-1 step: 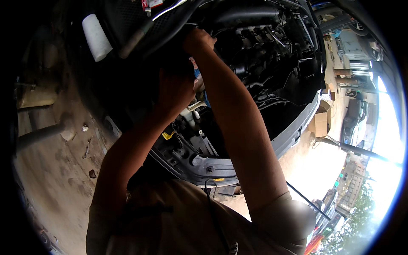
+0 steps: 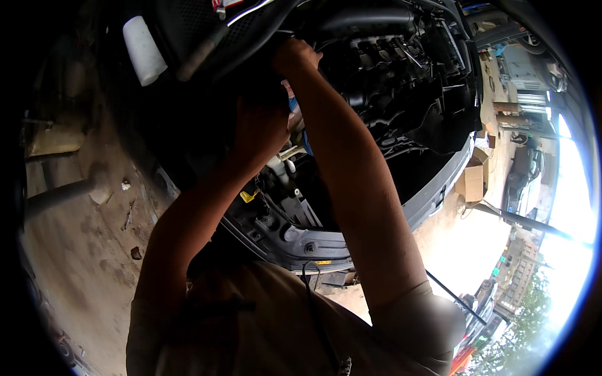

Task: The person works on a car engine with the hood open, using a wrench to tighten or loosen bolts on a blue-capped reservoir. The person manipulates hoses and components within the engine bay, occasionally adjusting their grip and position to access different areas.

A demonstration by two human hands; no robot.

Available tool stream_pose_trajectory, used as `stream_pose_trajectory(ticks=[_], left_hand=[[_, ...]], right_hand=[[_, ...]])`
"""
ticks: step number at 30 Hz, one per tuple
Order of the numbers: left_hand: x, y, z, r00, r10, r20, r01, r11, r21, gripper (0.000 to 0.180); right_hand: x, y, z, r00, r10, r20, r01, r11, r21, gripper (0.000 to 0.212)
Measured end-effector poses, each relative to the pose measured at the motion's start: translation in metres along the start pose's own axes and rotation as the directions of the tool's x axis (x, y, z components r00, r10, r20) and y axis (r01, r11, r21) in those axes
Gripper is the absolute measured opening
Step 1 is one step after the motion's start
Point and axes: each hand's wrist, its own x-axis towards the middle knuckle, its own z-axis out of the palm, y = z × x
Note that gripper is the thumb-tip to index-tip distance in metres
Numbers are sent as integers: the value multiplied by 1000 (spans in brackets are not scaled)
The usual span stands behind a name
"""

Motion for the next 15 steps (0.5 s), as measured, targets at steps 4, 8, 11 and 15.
stream_pose_trajectory(ticks=[4, 8, 11, 15], left_hand=[[-1, 0, -1, 1000, -4, 4, 4, 999, 32, 5], [5, 2, 3, 997, -28, 65, 20, 992, 121, 9], [5, 0, -1, 999, -12, 39, 7, 992, 130, 14], [6, 2, -1, 999, -8, 41, 4, 994, 113, 24]], right_hand=[[12, -1, 5, 996, -67, 50, 73, 988, -133, 51], [39, 20, 14, 870, -485, 93, 469, 752, -463, 47], [40, 15, 12, 885, -428, 181, 451, 698, -556, 45], [34, 12, 8, 966, -251, 67, 256, 877, -406, 40]])
